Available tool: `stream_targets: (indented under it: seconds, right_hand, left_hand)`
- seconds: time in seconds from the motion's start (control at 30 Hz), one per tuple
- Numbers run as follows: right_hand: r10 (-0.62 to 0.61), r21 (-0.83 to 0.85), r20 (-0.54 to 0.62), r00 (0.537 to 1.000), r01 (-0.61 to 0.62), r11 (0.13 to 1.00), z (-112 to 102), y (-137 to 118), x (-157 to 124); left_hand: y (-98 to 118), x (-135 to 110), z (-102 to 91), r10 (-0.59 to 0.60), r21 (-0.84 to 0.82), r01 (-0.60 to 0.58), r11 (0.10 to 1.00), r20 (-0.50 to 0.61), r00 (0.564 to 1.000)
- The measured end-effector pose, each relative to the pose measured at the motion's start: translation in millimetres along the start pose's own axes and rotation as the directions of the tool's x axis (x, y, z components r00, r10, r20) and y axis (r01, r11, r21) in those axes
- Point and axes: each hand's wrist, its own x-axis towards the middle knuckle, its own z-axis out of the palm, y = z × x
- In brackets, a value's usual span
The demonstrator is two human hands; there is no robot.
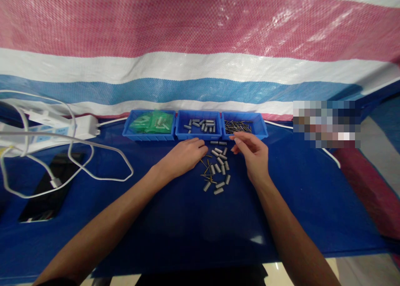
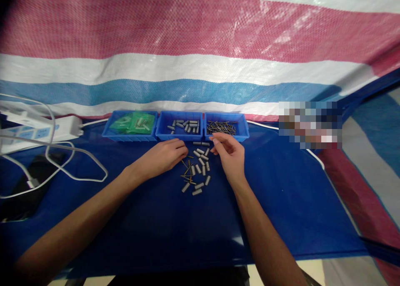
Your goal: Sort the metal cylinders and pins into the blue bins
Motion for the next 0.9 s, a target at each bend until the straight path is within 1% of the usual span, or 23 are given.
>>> stream_targets:
  seconds: [0.07, 0.13, 0.2, 0.27, 0.33, 0.4, 0.53, 0.63, 0.7, 0.77, 0.9]
  right_hand:
    - [0.008, 0.019, 0.009, 1.0, -0.008, 1.0, 0, 0, -1]
    - [0.012, 0.027, 0.016, 1.0, -0.012, 1.0, 1, 0, -1]
    - [0.015, 0.019, 0.028, 1.0, -0.016, 1.0, 2, 0, -2]
    - [0.02, 0.001, 0.047, 0.999, -0.02, 1.0, 3, -1, -3]
    - [0.027, -0.022, 0.073, 0.997, -0.025, 0.999, 5, -1, -4]
    - [0.03, -0.039, 0.104, 0.994, -0.026, 0.999, 5, -1, -5]
    - [0.052, -0.058, 0.18, 0.982, -0.042, 0.997, 6, 0, -7]
    - [0.066, -0.063, 0.261, 0.963, -0.051, 0.997, 4, 0, -9]
    - [0.071, -0.073, 0.325, 0.943, -0.05, 0.996, 4, -1, -10]
    - [0.074, -0.087, 0.364, 0.928, -0.045, 0.995, 4, -2, -11]
    - [0.072, -0.088, 0.379, 0.922, -0.042, 0.995, 5, -4, -12]
  left_hand:
    - [1, 0, 1.1, -0.005, 0.03, 0.004, 1.0, 0.004, 1.0]
    - [-1, -1, 0.6, -0.024, 0.014, 0.024, 1.0, 0.009, 1.0]
    - [-4, -3, -1.4, -0.047, -0.077, 0.047, 0.996, 0.01, 0.999]
    - [-7, -4, -3.9, -0.054, -0.234, 0.051, 0.971, -0.007, 0.999]
    - [-8, -4, -6.2, -0.055, -0.383, 0.03, 0.923, -0.053, 0.997]
    - [-8, -3, -8.1, -0.075, -0.476, 0.006, 0.879, -0.126, 0.989]
    - [-3, -1, -10.8, -0.184, -0.6, -0.015, 0.8, -0.27, 0.945]
    - [0, 0, -11.8, -0.255, -0.631, -0.003, 0.776, -0.318, 0.913]
    - [0, -1, -12.0, -0.268, -0.633, 0.002, 0.774, -0.325, 0.907]
    - [-1, -1, -11.8, -0.256, -0.644, -0.005, 0.765, -0.312, 0.915]
    - [-3, -2, -11.4, -0.211, -0.66, -0.017, 0.751, -0.265, 0.941]
